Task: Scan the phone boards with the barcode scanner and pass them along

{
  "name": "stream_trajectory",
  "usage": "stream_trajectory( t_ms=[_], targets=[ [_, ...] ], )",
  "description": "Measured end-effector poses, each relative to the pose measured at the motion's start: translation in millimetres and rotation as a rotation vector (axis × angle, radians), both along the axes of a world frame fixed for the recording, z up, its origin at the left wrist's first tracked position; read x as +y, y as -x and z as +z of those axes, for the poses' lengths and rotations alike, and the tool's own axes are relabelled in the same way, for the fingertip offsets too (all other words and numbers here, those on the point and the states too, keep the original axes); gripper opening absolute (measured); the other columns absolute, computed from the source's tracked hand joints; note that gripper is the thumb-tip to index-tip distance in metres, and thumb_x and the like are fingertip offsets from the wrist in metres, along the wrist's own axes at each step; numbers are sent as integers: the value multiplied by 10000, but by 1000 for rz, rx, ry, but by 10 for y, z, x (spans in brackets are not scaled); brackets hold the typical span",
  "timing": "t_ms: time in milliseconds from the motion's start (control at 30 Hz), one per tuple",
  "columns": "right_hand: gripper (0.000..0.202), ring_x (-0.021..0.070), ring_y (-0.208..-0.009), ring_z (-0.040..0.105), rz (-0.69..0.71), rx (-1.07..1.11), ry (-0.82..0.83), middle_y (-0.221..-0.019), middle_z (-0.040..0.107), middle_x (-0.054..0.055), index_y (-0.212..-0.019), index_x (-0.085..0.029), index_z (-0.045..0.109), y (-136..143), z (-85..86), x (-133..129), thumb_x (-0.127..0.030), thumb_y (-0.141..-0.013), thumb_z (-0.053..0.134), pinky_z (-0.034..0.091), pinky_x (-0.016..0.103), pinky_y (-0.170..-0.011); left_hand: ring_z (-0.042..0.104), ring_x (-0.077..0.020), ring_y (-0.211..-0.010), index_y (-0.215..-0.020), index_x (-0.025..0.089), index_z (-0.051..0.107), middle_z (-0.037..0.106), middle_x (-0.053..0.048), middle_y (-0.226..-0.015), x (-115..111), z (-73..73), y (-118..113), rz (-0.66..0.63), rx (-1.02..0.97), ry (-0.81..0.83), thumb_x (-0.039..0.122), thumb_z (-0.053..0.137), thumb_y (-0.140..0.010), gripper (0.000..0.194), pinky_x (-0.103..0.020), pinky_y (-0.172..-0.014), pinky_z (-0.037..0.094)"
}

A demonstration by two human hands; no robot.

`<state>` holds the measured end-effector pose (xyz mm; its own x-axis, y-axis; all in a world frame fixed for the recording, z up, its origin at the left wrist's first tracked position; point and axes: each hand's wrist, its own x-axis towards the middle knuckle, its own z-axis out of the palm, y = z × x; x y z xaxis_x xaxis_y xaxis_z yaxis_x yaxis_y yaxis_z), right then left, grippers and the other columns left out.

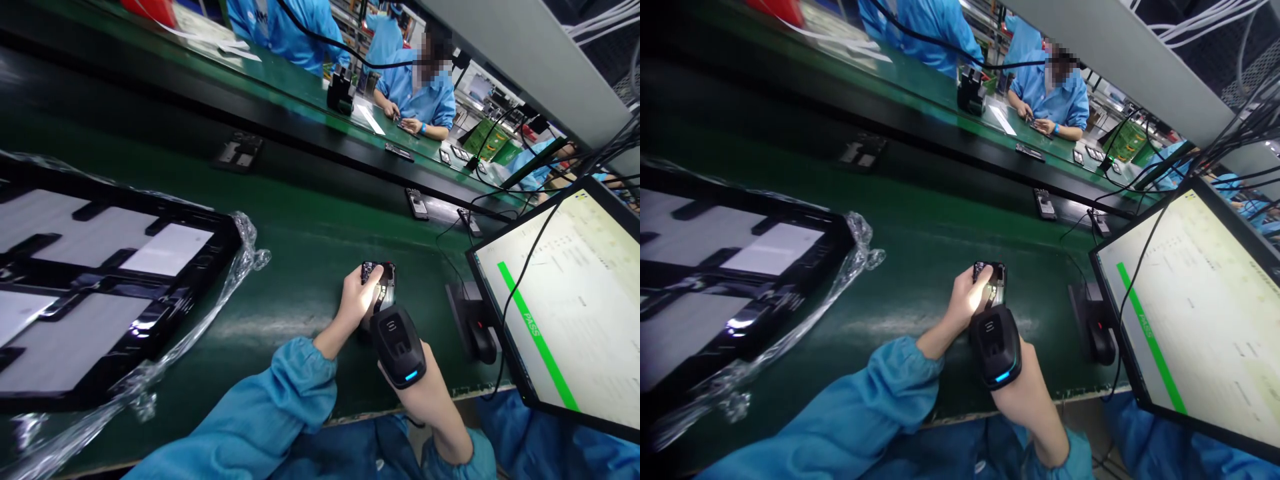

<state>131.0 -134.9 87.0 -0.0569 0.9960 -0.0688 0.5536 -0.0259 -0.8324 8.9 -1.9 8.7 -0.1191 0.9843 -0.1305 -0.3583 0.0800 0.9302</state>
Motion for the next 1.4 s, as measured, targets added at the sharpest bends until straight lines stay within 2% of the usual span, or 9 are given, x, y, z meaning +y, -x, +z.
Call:
stream_trajectory(
  t_ms=[200, 333, 467, 567, 667, 800, 1033, 1200, 1400],
  targets=[
    [172, 194, -734, 609, 4, 38, 12, -810, 683, 35, -933, -144, 624, 61, -47, 103, -142, -764, 656, 498, 256, -660, 497, -125, -626, -727, 145, 602, 550, 18, -643, 55, -80, -11, 27, 57, 21, 625, 611, -809, 487, -228, -593, 374],
    [156, 181, -699, 595, -14, 40, 30, -782, 673, 22, -919, -146, 622, 51, -107, 80, -145, -768, 663, 487, 251, -642, 518, -137, -692, -766, 167, 576, 564, 16, -697, 55, -108, -16, 58, 107, 28, 619, 585, -839, 458, -232, -647, 383],
    [204, 190, -739, 617, -30, 67, 26, -822, 689, 29, -975, -142, 634, 68, -124, 64, -128, -774, 659, 501, 260, -678, 542, -152, -765, -825, 192, 533, 568, 5, -773, 22, -96, -2, 89, 186, 15, 586, 463, -932, 414, -252, -717, 411],
    [233, 195, -760, 630, -7, 108, -4, -841, 691, 27, -983, -149, 638, 118, -77, 85, -100, -756, 657, 505, 262, -693, 526, -152, -765, -812, 202, 498, 544, -2, -781, -11, -61, 21, 103, 239, -68, 510, 348, -997, 388, -264, -734, 415],
    [270, 191, -750, 632, 22, 145, -50, -838, 683, 17, -968, -157, 636, 211, 4, 173, -58, -718, 650, 500, 258, -687, 471, -134, -673, -785, 211, 442, 489, 18, -717, -56, 3, 44, 94, 245, -102, 461, 355, -1006, 345, -254, -648, 379],
    [306, 174, -704, 623, 63, 168, -77, -816, 676, 1, -981, -166, 634, 330, 92, 339, -33, -706, 641, 483, 244, -643, 439, -129, -636, -771, 216, 416, 463, 27, -679, -90, 87, 65, 72, 215, -67, 431, 389, -997, 312, -256, -600, 341],
    [141, 187, -725, 639, 13, 117, -71, -800, 690, 14, -901, -172, 633, 274, 111, 348, -138, -777, 688, 500, 258, -645, 458, -135, -630, -767, 217, 418, 472, 28, -671, -65, 121, 74, 70, 216, -24, 448, 357, -996, 331, -252, -593, 359],
    [145, 191, -709, 644, 48, 124, -61, -812, 707, 29, -901, -165, 639, 268, 120, 299, -161, -768, 695, 512, 267, -632, 447, -126, -639, -785, 216, 422, 469, 32, -696, -102, 124, 61, 54, 171, -78, 470, 361, -996, 336, -246, -603, 362],
    [155, 199, -680, 641, -25, 110, -53, -766, 700, 40, -861, -162, 633, 200, 182, 254, -271, -792, 720, 531, 287, -631, 477, -132, -658, -788, 215, 431, 490, 26, -700, -116, 178, 68, 68, 232, -67, 441, 347, -1003, 323, -246, -607, 360]
  ],
)
